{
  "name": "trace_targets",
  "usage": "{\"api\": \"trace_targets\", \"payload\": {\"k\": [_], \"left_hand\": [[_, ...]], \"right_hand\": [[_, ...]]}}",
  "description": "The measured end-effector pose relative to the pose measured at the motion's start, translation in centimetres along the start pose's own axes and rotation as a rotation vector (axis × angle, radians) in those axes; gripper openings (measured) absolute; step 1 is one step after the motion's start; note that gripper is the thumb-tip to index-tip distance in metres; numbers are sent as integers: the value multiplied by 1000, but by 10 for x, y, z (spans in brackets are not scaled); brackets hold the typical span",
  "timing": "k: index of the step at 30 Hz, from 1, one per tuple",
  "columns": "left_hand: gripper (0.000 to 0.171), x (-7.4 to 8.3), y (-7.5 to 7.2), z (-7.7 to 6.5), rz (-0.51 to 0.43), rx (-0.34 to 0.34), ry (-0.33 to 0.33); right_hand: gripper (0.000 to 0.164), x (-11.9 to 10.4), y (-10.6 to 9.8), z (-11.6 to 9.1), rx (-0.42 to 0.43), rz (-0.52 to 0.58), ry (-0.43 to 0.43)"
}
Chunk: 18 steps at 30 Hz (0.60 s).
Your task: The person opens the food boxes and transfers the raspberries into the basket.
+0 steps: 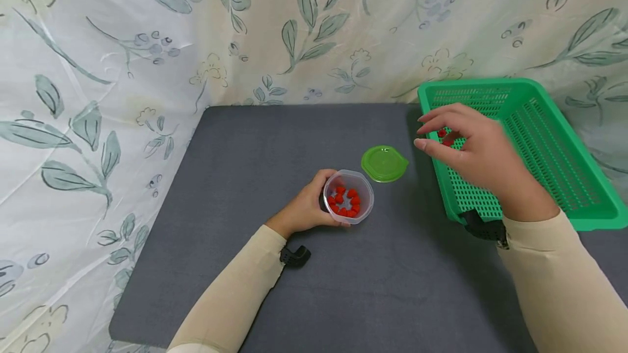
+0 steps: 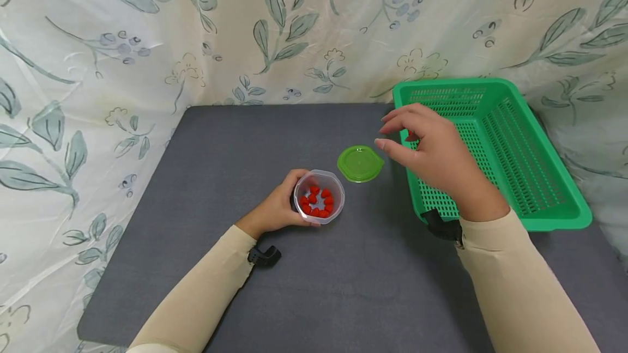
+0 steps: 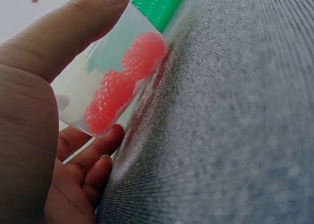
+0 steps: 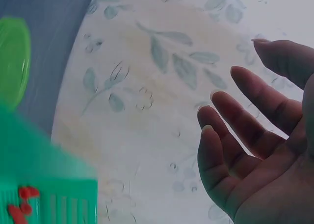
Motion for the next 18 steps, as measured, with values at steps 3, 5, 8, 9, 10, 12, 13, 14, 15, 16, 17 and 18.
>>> {"api": "trace_targets", "payload": {"k": [3, 5, 8, 9, 10, 12, 13, 14, 15, 16, 17, 18], "left_hand": [[99, 0, 0, 0, 2, 1, -3], [99, 0, 0, 1, 2, 1, -6], [99, 0, 0, 1, -6, 2, -8], [99, 0, 0, 1, -8, 1, -8], [99, 0, 0, 1, -8, 0, -9], [98, 0, 1, 1, -13, -3, -8], [98, 0, 1, 1, -14, -5, -6], [98, 0, 2, 2, -15, -5, -6], [98, 0, 2, 2, -15, -5, -4], [98, 0, 2, 2, -17, -5, -3], [99, 0, 3, 2, -19, -4, -1], [99, 0, 3, 2, -21, -4, 1]], "right_hand": [[22, -8, 8, -3, 25, 57, -33], [22, -11, 16, -6, 34, 97, -49], [21, -14, 33, -10, 30, 146, -60], [21, -15, 38, -11, 26, 166, -60], [20, -15, 43, -13, 24, 180, -58], [17, -15, 53, -15, 20, 210, -41], [16, -14, 57, -17, 17, 224, -27], [15, -13, 61, -18, 20, 236, -18], [13, -12, 64, -19, 21, 242, -10], [12, -10, 68, -20, 22, 247, -3], [12, -8, 73, -21, 20, 251, 5], [11, -6, 77, -22, 16, 251, 15]]}}
Point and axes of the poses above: each hand's wrist, its own z-axis towards the middle knuckle, its own y-axis out of the palm, x = y × z, the point moved 7 cm from there along z, towards the middle knuckle, and after that the axes turned 8 degrees about -y, right-handed, at the moved point
